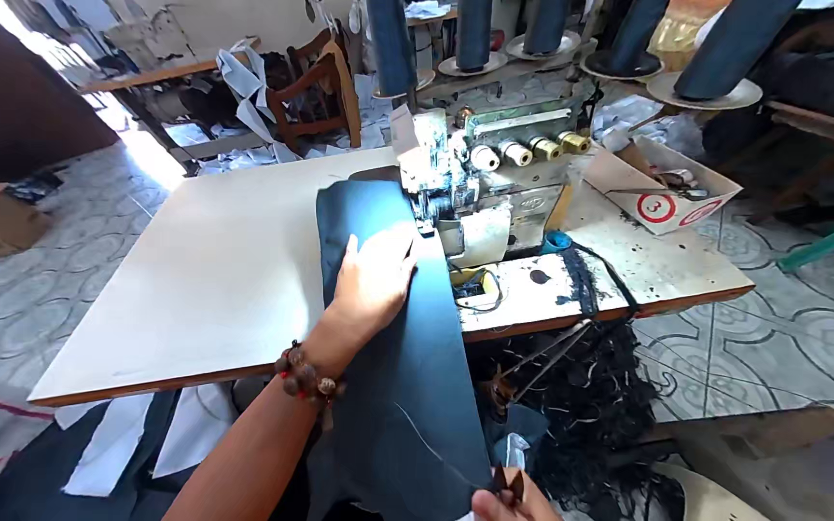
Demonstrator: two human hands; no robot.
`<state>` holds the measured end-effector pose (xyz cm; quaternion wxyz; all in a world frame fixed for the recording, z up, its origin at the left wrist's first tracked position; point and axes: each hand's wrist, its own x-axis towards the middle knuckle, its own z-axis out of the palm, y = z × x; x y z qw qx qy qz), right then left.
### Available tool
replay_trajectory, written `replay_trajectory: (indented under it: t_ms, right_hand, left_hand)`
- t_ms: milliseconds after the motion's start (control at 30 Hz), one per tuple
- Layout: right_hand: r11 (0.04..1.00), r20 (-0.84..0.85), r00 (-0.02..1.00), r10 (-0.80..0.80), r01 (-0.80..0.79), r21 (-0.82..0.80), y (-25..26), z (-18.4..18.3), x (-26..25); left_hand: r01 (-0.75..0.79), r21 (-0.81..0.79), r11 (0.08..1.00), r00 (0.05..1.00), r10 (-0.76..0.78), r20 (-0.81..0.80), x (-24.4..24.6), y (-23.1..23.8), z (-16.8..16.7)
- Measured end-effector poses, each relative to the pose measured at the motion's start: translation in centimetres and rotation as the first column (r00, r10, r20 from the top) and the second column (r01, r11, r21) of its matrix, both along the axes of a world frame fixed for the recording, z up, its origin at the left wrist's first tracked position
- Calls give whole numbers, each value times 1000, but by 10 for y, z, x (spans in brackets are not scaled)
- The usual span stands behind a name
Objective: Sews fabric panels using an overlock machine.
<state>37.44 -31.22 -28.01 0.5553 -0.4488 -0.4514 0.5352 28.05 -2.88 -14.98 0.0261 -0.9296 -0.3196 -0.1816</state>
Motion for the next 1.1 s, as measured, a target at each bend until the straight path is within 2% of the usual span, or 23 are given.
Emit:
replay_trajectory:
  t_ms: [133, 300, 467, 633, 700, 767, 800, 867, 900, 933, 1000, 1033, 1100]
  right_hand:
    - [999, -144, 990, 11, -16, -30, 45, -2, 8]
    - [993, -202, 975, -93, 76, -90, 98, 10, 17]
    - [985, -193, 968, -164, 151, -78, 138, 31, 29]
    - [967, -119, 962, -245, 234, -103, 164, 47, 34]
    - [959, -103, 956, -276, 268, -88, 171, 51, 33]
    - [953, -25, 954, -299, 297, -58, 171, 55, 30]
    - [956, 47, 956, -288, 290, -40, 164, 56, 28]
    - [967, 200, 950, -241, 253, -34, 135, 58, 26]
    - [969, 257, 940, -225, 244, -47, 117, 56, 24]
    - [967, 297, 931, -210, 243, -77, 97, 49, 23]
    - [953, 321, 932, -168, 237, -187, 59, 25, 20]
    - [941, 309, 940, -147, 229, -248, 43, 11, 19]
    - [915, 280, 956, -86, 187, -357, 22, -18, 14]
  left_hand:
    - [-31, -165, 986, 986, 3, -166, 13, 24, 24]
    - [-181, -311, 933, 974, 125, -191, 46, 83, 23]
    - [-209, -331, 920, 970, 154, -186, 64, 125, 26]
    - [-259, -339, 904, 956, 189, -226, 76, 144, 32]
    - [-217, -326, 920, 976, 194, -102, 75, 148, 31]
    - [-62, -297, 953, 962, 136, 236, 67, 153, 28]
    - [10, -291, 957, 910, 112, 399, 58, 147, 31]
    - [65, -300, 952, 822, 119, 556, 23, 108, 33]
    - [69, -292, 954, 826, 109, 554, -6, 75, 29]
    - [63, -224, 973, 830, 74, 554, -39, 46, 11]
    - [26, -76, 997, 802, 25, 596, -102, -3, -55]
    - [-23, -100, 995, 789, 80, 609, -127, -28, -91]
    - [-136, -336, 932, 786, 308, 536, -161, -64, -146]
